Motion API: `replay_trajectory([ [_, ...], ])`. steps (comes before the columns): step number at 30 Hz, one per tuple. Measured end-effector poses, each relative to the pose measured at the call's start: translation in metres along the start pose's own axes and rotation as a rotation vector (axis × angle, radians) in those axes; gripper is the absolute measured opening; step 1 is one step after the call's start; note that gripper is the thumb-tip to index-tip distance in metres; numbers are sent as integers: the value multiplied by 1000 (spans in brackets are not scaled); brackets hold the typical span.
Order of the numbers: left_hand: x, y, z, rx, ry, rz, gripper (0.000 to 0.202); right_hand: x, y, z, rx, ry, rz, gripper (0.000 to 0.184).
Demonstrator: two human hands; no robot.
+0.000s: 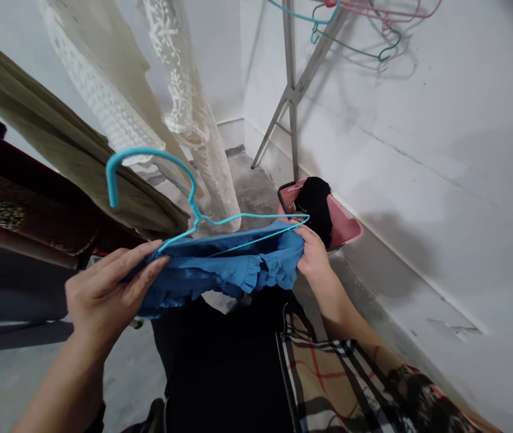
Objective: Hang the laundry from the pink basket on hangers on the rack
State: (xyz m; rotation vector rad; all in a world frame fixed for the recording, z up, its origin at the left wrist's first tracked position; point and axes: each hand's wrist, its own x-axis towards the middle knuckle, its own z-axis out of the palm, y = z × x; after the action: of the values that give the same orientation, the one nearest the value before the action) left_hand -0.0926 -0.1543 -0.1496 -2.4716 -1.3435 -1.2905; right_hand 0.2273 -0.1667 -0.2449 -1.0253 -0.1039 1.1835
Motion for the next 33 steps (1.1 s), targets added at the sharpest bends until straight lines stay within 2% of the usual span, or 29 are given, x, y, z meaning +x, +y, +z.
replay_trajectory([
  [3,-6,-4,1,53,-25,116,25,3,-5,1,-95,61,-162,22],
  [5,-12,-8,6,110,-52,175,23,5,-7,1,-145,54,-231,24],
  [9,-23,-14,17,250,-50,149,23,-2,-10,-3,-317,-33,-347,22],
  [10,-25,-14,19,253,-33,111,23,-7,-12,-5,-418,-117,-365,21],
  [11,-26,-14,21,230,-21,55,23,-13,-16,-6,-555,-258,-372,21],
  [14,-26,-13,21,53,-10,-180,23,-30,-35,-9,-992,-837,-394,24],
  [15,-25,-14,20,-12,-2,-236,22,-33,-42,-8,-1069,-930,-460,25],
  [16,-24,-14,19,-67,-2,-269,22,-35,-48,-7,-1104,-919,-576,26],
  [18,-21,-15,16,-137,-4,-273,21,-33,-57,-3,-1122,-698,-885,31],
  [19,-20,-15,16,-157,-4,-255,20,-31,-59,0,-1155,-588,-1014,36],
  [20,-19,-15,15,-170,-9,-243,20,-27,-60,3,-1223,-533,-1100,44],
  [22,-15,-15,15,-187,22,-241,18,-20,-59,8,-1428,-584,-1148,49],
  [25,-10,-13,15,-210,70,-302,18,-12,-55,15,-1619,-712,-1155,39],
  [30,-1,-9,21,-302,65,-369,19,-17,-63,30,-1649,-718,-1354,43],
  [33,4,-4,28,-348,52,-383,21,-26,-68,41,-1662,-692,-1408,43],
])
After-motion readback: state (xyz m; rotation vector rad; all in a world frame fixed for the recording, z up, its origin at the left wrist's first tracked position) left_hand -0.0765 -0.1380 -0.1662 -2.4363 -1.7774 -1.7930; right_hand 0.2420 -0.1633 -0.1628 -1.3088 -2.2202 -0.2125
